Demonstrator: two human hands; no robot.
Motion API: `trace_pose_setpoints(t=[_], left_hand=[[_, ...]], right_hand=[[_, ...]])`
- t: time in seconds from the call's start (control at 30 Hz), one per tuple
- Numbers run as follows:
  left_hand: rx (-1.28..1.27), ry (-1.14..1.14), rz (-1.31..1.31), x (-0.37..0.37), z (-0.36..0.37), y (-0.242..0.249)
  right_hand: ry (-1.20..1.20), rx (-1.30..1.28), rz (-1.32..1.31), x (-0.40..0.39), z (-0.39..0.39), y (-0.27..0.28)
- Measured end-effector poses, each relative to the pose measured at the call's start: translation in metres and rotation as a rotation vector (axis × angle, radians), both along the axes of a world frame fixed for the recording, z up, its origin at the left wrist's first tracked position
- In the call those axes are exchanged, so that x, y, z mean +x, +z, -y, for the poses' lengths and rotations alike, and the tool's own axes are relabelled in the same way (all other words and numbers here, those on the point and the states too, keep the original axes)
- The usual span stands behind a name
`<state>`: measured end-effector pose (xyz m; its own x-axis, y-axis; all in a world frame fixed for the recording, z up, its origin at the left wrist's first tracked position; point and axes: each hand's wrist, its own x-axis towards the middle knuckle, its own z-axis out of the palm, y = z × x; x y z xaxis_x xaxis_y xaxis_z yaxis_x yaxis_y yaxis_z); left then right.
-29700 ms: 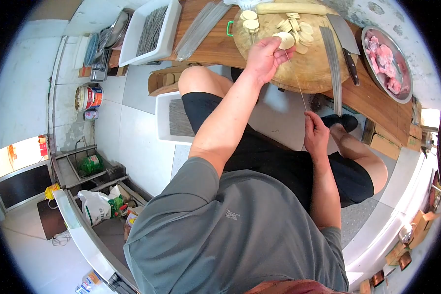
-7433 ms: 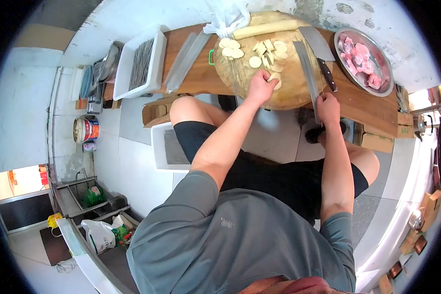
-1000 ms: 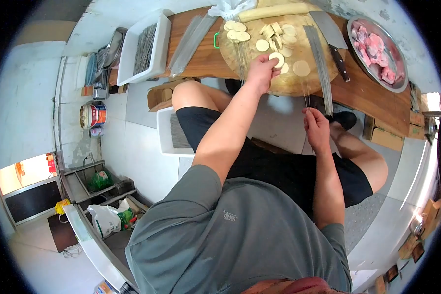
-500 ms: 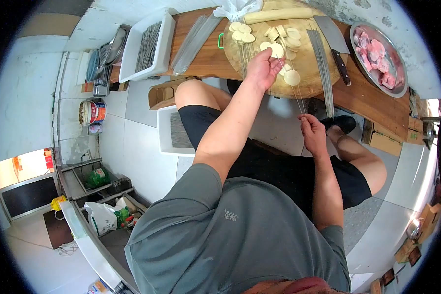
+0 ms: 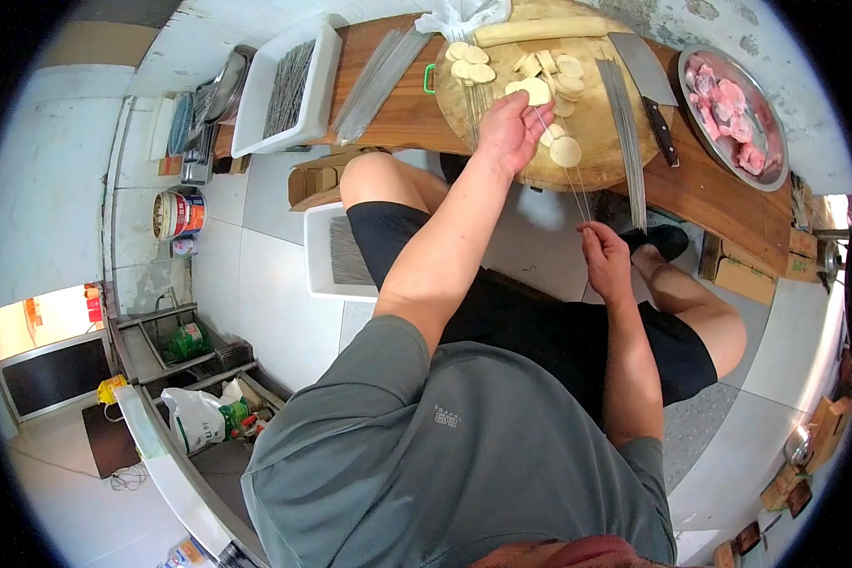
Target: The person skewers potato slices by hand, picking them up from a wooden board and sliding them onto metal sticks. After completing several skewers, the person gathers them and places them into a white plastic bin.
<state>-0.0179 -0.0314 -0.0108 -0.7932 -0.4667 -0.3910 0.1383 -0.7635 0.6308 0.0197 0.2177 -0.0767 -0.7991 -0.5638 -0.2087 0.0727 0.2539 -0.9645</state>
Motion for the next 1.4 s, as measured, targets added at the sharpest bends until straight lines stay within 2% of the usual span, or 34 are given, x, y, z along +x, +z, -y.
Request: trace_pose_setpoints(t=[0.3,1.1,1.3,1.4], left_hand=[[-0.032,-0.008,-0.044,-0.001,0.001,-0.007],[0.18,0.07,-0.025,0.0,0.005,-0.003],[0.125,0.039,-0.036,-0.001,0.005,-0.001],[0.013,0.016,-0.03,0.0,0.008,-0.003]], right_hand=[[-0.012,-0.007,0.03,0.0,0.0,0.006],[-0.02,-0.022,0.013,-0.002,-0.003,0.003],[-0.027,-0.024,0.023,-0.002,-0.002,0.006],[-0.041,-0.026,0.012,-0.002,-0.002,0.007]])
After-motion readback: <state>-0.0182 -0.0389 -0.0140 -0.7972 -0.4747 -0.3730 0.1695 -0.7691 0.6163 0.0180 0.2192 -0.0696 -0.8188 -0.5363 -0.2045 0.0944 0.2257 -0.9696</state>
